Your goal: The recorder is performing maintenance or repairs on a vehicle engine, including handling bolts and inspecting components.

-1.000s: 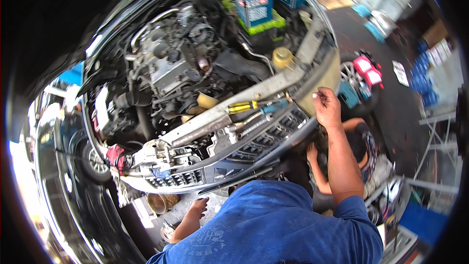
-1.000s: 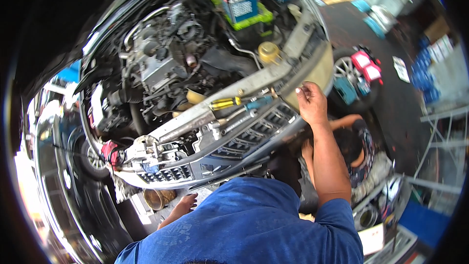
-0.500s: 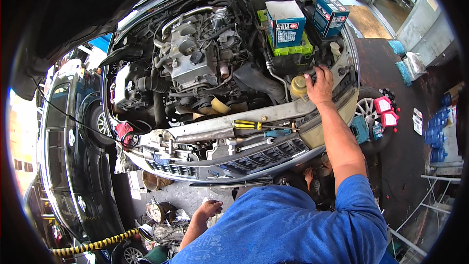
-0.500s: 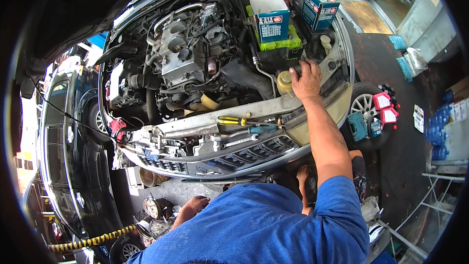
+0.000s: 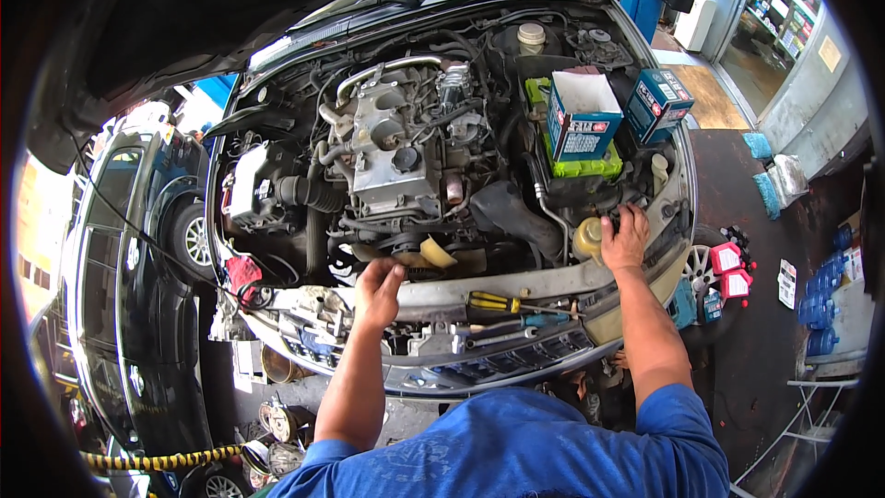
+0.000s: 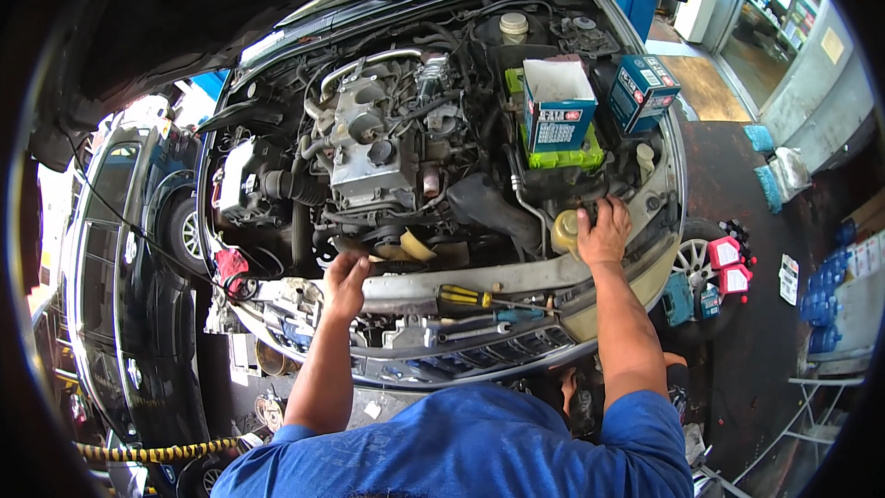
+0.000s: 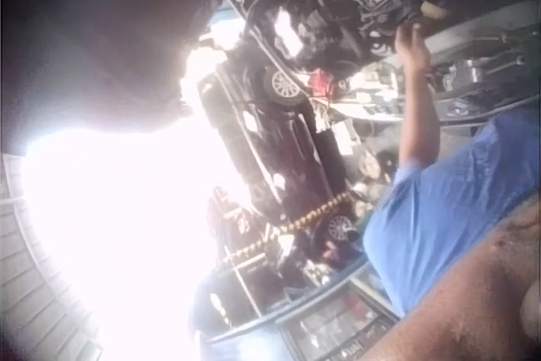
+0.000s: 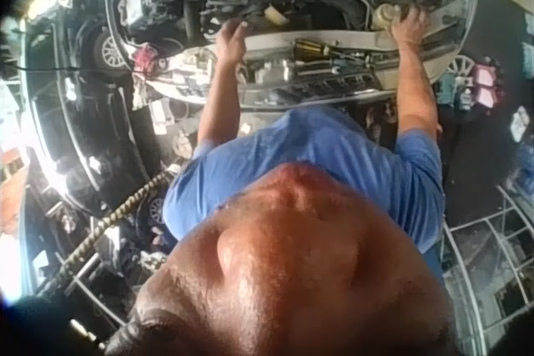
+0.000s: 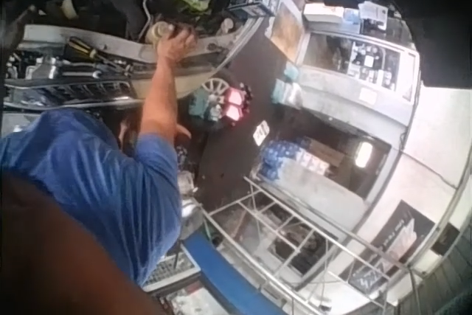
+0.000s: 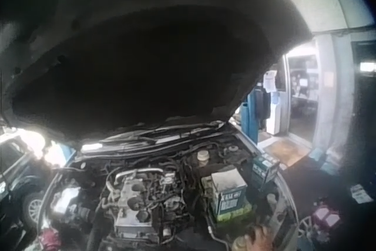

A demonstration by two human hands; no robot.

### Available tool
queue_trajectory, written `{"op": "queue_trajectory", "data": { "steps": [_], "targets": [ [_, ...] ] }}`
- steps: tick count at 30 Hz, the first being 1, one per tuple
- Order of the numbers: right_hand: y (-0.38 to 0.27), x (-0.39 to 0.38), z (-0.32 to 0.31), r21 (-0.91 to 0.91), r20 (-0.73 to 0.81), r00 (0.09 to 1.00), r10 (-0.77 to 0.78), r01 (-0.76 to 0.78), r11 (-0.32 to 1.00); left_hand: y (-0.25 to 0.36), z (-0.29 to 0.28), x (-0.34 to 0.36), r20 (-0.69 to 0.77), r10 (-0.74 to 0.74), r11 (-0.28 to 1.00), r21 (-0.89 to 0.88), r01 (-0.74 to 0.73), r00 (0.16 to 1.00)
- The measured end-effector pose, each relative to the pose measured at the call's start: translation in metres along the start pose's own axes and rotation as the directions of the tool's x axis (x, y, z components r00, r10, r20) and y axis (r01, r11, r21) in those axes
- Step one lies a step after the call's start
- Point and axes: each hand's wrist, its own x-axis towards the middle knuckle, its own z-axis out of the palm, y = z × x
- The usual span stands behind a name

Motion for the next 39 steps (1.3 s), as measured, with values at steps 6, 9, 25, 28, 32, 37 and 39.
{"op": "queue_trajectory", "data": {
  "steps": [6, 9, 25, 28, 32, 37, 39],
  "targets": [
    [0.007, 0.0, -0.007, -0.023, 0.038, 0.999, 0.016, -0.016, 1.0, 0.046, 0.076, 0.146, -0.185, 0.271, 0.878, 0.449, -0.164, 0.945],
    [0.003, 0.005, -0.006, -0.006, 0.058, 0.998, 0.029, -0.029, 1.0, 0.041, 0.099, 0.245, -0.229, 0.398, 0.851, 0.454, -0.265, 0.888],
    [0.001, 0.007, -0.007, 0.07, 0.092, 0.996, -0.015, 0.009, 0.997, 0.032, 0.149, 0.421, -0.172, -0.004, 0.548, 0.824, 0.146, 0.985],
    [0.002, 0.004, -0.004, 0.044, 0.119, 0.993, 0.017, -0.023, 0.999, 0.027, 0.141, 0.428, -0.117, 0.03, 0.581, 0.81, 0.077, 0.993],
    [0.001, 0.005, -0.01, 0.002, 0.114, 0.992, 0.052, -0.053, 0.999, 0.024, 0.144, 0.443, -0.008, 0.019, 0.525, 0.851, -0.003, 1.0],
    [-0.01, 0.014, -0.012, 0.062, 0.102, 0.994, 0.044, -0.051, 0.997, 0.015, 0.137, 0.452, 0.023, 0.034, 0.453, 0.891, -0.035, 0.999],
    [-0.013, 0.017, -0.009, 0.054, 0.098, 0.992, 0.08, -0.085, 0.995, 0.001, 0.128, 0.458, -0.024, 0.119, 0.467, 0.884, -0.035, 0.993]
  ]
}}
